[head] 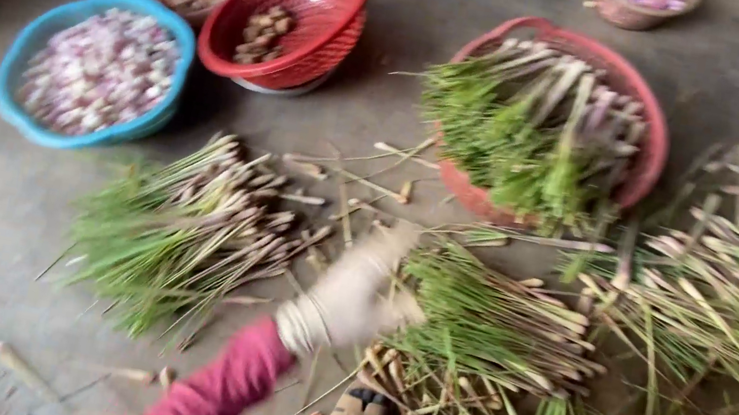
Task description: Cleaning and trimming lemongrass stalks by peeling off outer layers and sorting them into baskets
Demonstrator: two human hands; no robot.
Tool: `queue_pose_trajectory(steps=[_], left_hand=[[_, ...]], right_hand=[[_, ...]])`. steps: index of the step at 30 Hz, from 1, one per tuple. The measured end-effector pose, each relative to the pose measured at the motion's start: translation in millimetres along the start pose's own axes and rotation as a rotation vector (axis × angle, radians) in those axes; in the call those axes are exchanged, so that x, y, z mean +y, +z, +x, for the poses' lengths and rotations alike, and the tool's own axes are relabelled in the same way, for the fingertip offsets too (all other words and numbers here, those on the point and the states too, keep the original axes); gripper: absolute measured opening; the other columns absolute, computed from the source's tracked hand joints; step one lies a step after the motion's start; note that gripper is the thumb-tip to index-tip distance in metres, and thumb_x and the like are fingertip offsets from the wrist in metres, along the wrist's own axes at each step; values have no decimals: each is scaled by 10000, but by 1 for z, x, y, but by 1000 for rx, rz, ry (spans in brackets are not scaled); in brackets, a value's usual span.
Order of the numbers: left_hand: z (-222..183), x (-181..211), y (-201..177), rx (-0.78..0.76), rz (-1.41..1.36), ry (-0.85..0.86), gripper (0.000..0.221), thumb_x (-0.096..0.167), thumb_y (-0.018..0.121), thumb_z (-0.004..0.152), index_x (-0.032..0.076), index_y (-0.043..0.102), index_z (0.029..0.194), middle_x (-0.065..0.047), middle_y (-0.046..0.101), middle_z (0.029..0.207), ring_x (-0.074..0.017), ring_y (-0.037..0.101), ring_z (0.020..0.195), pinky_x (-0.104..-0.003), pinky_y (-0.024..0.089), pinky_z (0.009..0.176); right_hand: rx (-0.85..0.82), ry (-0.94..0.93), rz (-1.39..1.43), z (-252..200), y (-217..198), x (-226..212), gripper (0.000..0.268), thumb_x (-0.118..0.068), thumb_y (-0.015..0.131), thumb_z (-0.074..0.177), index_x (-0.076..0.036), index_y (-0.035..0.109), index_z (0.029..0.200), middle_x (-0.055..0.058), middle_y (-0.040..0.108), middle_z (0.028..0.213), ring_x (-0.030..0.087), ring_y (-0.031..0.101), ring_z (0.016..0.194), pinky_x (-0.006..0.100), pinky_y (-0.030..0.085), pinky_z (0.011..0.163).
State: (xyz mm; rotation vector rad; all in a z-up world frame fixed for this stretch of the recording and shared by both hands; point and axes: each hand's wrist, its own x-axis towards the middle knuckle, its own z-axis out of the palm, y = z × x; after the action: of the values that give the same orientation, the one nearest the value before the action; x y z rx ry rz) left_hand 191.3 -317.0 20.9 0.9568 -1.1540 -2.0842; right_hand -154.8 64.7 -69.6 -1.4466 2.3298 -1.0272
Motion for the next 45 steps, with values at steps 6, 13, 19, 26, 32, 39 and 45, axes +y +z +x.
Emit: queue_pose_trajectory(steps=[6,13,19,26,32,39,45], left_hand=[[-27,-72,124,-861,910,741,1087,300,754,836,4,68,1625,-217,682,970,-349,702,731,-397,586,663],[73,23,132,-340,1424,962,691,103,553,971,231,309,1605,32,576,687,-101,443,447,-283,414,355],[269,55,121,78,1820,1132,770,225,726,856,102,428,1556,-214,603,1243,-243,622,554,-381,510,441],[380,-35,68,33,2215,879,238,299,596,980,125,749,1033,-170,710,898,-343,703,624,-489,600,508],[191,19,183,30,1595,1386,568,-69,773,970,-108,477,1453,-357,521,1410,-523,515,1266,-617,469,1018],[201,-255,187,-1067,2815,1426,374,-3,588,911,64,522,1272,-151,675,1097,-173,686,667,-244,679,506],[272,-401,143,-684,2021,431,371,216,725,813,166,686,1178,-119,762,1029,-345,771,889,-502,630,744]], right_hand=[[270,363,1468,68,13,-183,249,-96,553,992,-85,631,1228,129,643,1107,279,594,1080,537,443,1014],[139,219,1679,88,-29,-173,845,334,535,952,-23,126,1600,316,242,1605,495,320,1449,642,276,1141],[409,819,930,45,-32,-94,578,21,423,886,23,409,1465,237,522,1475,368,539,1307,510,451,1044],[-209,894,203,-61,23,35,380,-166,675,883,-153,663,1263,25,701,1327,182,744,1117,340,655,929],[-581,744,188,-97,132,73,522,-248,645,964,-172,507,1461,-81,442,569,59,317,406,220,287,375],[-590,805,-342,-179,116,170,346,-340,610,953,-258,655,1286,74,557,1408,331,613,1270,489,528,1046],[-527,941,-525,-187,88,178,522,-548,595,916,-282,605,1366,74,602,1340,326,599,1292,666,264,1175]])
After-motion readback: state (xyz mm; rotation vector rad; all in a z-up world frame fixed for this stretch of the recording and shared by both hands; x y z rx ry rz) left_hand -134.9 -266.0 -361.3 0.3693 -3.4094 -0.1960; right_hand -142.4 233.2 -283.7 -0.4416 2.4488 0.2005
